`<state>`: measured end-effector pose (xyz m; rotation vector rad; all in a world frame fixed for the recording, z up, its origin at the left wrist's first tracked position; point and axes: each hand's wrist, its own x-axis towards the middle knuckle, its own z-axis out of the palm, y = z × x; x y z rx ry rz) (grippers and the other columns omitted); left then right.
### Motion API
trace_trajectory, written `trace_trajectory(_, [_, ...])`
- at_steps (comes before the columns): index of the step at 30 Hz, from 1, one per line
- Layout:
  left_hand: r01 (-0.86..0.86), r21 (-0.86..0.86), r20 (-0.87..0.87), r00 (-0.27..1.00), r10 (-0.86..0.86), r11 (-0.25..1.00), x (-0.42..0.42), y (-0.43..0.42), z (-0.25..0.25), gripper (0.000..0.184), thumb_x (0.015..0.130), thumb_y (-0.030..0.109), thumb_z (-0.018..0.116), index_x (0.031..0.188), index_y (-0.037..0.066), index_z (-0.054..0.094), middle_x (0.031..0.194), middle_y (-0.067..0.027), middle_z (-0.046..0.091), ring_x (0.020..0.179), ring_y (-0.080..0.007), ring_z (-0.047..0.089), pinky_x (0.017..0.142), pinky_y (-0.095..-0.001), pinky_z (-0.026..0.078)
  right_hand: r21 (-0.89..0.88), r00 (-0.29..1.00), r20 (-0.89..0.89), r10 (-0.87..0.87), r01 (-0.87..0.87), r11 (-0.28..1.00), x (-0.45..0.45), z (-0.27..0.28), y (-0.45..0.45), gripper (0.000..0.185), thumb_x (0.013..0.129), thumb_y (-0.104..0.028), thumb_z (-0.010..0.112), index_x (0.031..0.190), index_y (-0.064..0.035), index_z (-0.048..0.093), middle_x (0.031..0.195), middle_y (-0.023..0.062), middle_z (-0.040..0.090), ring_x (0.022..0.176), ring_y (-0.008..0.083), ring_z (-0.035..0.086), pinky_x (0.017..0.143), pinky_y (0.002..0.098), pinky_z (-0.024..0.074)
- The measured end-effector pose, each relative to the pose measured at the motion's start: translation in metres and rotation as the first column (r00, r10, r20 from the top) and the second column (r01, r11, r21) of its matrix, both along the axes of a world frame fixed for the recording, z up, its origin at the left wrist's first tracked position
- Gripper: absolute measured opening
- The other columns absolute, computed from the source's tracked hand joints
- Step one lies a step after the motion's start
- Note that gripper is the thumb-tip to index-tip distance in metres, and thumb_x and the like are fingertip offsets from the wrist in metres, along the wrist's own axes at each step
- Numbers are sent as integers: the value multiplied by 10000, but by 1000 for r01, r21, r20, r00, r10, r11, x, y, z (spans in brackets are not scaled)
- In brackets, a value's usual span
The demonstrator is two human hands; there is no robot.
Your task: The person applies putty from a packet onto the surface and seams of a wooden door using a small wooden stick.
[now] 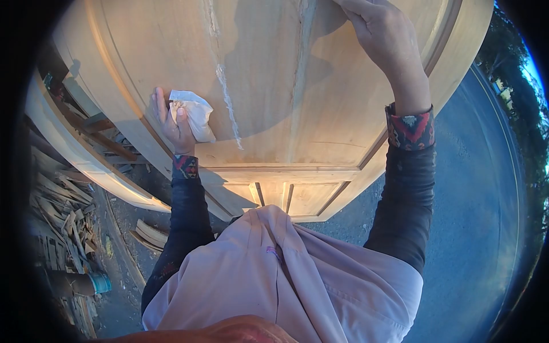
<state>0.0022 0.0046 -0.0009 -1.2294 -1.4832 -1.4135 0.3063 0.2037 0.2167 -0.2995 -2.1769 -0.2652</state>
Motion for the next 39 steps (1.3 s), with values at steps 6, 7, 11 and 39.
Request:
trace_trajectory(6, [3, 16, -11, 1000, -3, 1000, -2, 1, -4, 370, 935, 240, 451, 1061, -46, 649, 1432, -220, 396, 1344, -426, 310, 1109, -508, 196, -51, 983, 145, -116, 124, 991, 10, -21, -21, 326, 893, -114, 559, 1167, -261, 659, 761, 70, 576, 678, 244, 575, 634, 347, 483])
trace_trajectory(7, [2, 16, -15, 1000, -2, 1000, -2, 1, -3, 369, 935, 241, 455, 1064, -45, 649, 1432, -218, 397, 1344, -425, 311, 1109, -507, 197, -65, 980, 162, -113, 125, 990, 11, -15, -21, 333, 894, -112, 557, 1173, -265, 656, 760, 69, 574, 678, 243, 576, 638, 347, 484])
trace_trajectory(11, [12, 17, 14, 1000, -12, 1000, 2, 0, 2, 358, 939, 236, 465, 1072, -44, 643, 1433, -211, 398, 1347, -418, 309, 1111, -504, 201, 30, 995, -97, 16, -13, 999, 4, 12, -4, 345, 899, -64, 555, 1192, -221, 649, 780, 52, 562, 700, 178, 563, 653, 304, 455])
trace_trajectory(39, [-23, -34, -39, 999, 22, 999, -1, -3, -1, 521, 946, 222, 421, 1375, -69, 373, 1445, -197, 381, 1369, -388, 271, 1127, -462, 186, -305, 961, -276, -1, -87, 948, -24, 50, -45, 290, 910, -82, 524, 1172, -39, 642, 759, 149, 578, 714, 211, 594, 625, 319, 479])
